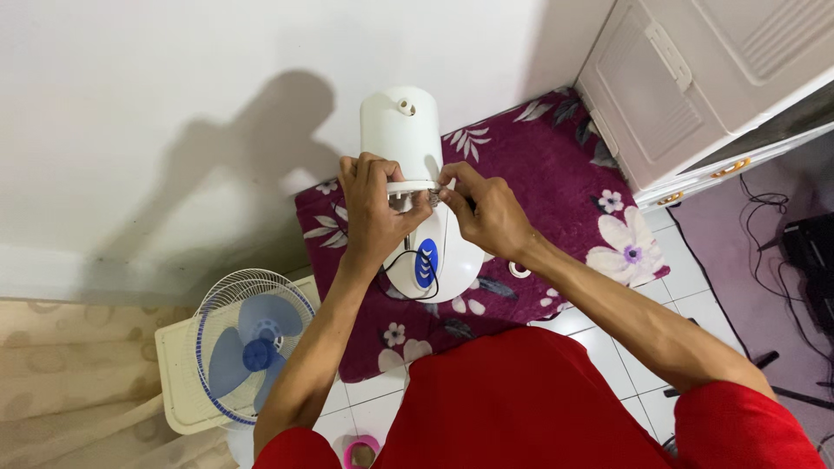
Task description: The person uses a screwdriver to remove screws from the back of a white electric fan head, then detaches the head from the stand. The person continues to remove additional screws from the detached head and places the screwdriver on the table.
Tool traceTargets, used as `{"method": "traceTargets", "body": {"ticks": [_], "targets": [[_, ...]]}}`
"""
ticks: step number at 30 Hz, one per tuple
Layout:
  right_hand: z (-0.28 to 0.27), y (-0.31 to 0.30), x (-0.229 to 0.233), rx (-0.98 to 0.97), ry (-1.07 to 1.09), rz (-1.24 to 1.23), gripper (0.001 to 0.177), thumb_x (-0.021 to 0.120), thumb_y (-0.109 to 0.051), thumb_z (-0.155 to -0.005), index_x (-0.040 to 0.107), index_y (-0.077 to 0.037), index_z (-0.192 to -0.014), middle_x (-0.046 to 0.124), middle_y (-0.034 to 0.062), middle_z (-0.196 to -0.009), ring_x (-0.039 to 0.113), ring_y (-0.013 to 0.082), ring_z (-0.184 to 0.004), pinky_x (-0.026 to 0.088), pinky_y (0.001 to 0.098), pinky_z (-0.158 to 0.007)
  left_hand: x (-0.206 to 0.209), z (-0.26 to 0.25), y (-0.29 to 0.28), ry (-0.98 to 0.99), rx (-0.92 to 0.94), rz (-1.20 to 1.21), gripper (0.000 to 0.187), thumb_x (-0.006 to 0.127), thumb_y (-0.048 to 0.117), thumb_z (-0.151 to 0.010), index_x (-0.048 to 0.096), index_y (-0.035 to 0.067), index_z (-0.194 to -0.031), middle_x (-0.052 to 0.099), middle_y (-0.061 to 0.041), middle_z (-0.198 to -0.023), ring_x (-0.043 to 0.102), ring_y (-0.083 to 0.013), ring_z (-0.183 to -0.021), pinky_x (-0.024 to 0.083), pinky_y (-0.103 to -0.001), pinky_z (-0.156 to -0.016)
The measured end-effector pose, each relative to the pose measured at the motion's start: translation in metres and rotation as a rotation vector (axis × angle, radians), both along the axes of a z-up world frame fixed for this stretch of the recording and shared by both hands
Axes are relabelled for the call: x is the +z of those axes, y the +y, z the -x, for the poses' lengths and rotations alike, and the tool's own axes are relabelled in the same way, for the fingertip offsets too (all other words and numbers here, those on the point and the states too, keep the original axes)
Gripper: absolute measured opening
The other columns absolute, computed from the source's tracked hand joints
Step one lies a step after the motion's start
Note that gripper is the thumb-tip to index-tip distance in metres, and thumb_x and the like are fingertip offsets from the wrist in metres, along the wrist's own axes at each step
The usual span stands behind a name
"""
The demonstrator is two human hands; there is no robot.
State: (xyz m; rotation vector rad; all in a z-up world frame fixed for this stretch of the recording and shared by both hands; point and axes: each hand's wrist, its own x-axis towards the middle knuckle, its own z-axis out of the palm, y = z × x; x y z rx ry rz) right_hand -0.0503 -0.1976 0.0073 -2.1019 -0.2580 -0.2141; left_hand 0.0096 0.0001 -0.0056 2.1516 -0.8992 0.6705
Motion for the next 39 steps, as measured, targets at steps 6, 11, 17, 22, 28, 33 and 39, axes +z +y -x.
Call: {"method": "traceTargets", "body": {"ticks": [6,11,17,22,28,33,39], "targets": [[0.002,0.002,-0.021,0.041,-0.292,-0.127,0.028,0.071,-0.014,-0.102,0.058,-0.002,-0.123,0.068,0.0032,-0.080,0.063,0.0060,-0.067,0.049,0.0258,-0.055,0.006,0.001,-0.002,-0.024,-0.013,0.002,0.044,0.086,0.028,-0.081,0.052,0.008,-0.101,0.047,-0.006,-0.098,0.040,-0.0265,-0.098,0.040,-0.049,-0.089],[0.006,0.011,-0.034,-0.133,-0.337,-0.162,0.027,0.083,-0.009,-0.089,0.067,-0.003,-0.110,0.064,0.0072,-0.105,0.050,0.0080,-0.063,0.042,0.0264,-0.051,0.004,0.009,0.001,-0.011,-0.022,0.000,0.046,0.087,0.026,-0.081,0.051,0.008,-0.103,0.049,-0.006,-0.101,0.041,-0.0276,-0.101,0.040,-0.050,-0.093],[0.010,0.020,-0.033,-0.160,-0.343,-0.138,0.031,0.083,-0.004,-0.089,0.063,-0.003,-0.113,0.059,0.0046,-0.098,0.051,0.0087,-0.067,0.043,0.0270,-0.055,0.009,0.015,0.004,0.007,-0.050,-0.021,0.046,0.087,0.020,-0.079,0.052,0.008,-0.107,0.051,-0.006,-0.104,0.042,-0.0279,-0.104,0.038,-0.050,-0.096],[0.003,0.021,-0.034,-0.110,-0.431,-0.071,0.035,0.077,0.002,-0.091,0.054,-0.003,-0.115,0.057,0.0086,-0.099,0.059,0.0159,-0.073,0.050,0.0292,-0.060,0.013,0.015,0.004,-0.018,-0.075,-0.047,0.047,0.086,0.018,-0.083,0.050,0.007,-0.110,0.050,-0.007,-0.106,0.042,-0.0276,-0.104,0.038,-0.050,-0.096],[0.007,0.029,-0.040,-0.129,-0.455,-0.035,0.036,0.075,0.006,-0.090,0.050,-0.002,-0.115,0.057,0.0142,-0.099,0.065,0.0230,-0.072,0.053,0.0344,-0.056,0.008,0.023,0.007,-0.033,-0.062,-0.061,0.049,0.087,0.016,-0.082,0.050,0.006,-0.113,0.049,-0.008,-0.108,0.042,-0.0274,-0.104,0.038,-0.050,-0.095],[0.005,0.031,-0.041,-0.142,-0.519,0.021,0.038,0.074,0.008,-0.089,0.048,0.000,-0.115,0.058,0.0168,-0.103,0.067,0.0254,-0.073,0.056,0.0336,-0.055,0.008,0.023,0.007,-0.023,-0.049,-0.072,0.050,0.088,0.014,-0.081,0.050,0.007,-0.114,0.049,-0.007,-0.108,0.042,-0.0272,-0.105,0.037,-0.049,-0.093],[0.002,0.029,-0.049,-0.125,-0.548,0.020,0.039,0.074,0.008,-0.089,0.047,0.002,-0.116,0.058,0.0173,-0.104,0.068,0.0246,-0.070,0.055,0.0324,-0.051,0.007,0.028,0.006,-0.060,-0.029,-0.063,0.053,0.088,0.011,-0.080,0.049,0.007,-0.116,0.049,-0.007,-0.109,0.043,-0.0270,-0.105,0.036,-0.049,-0.093]]}}
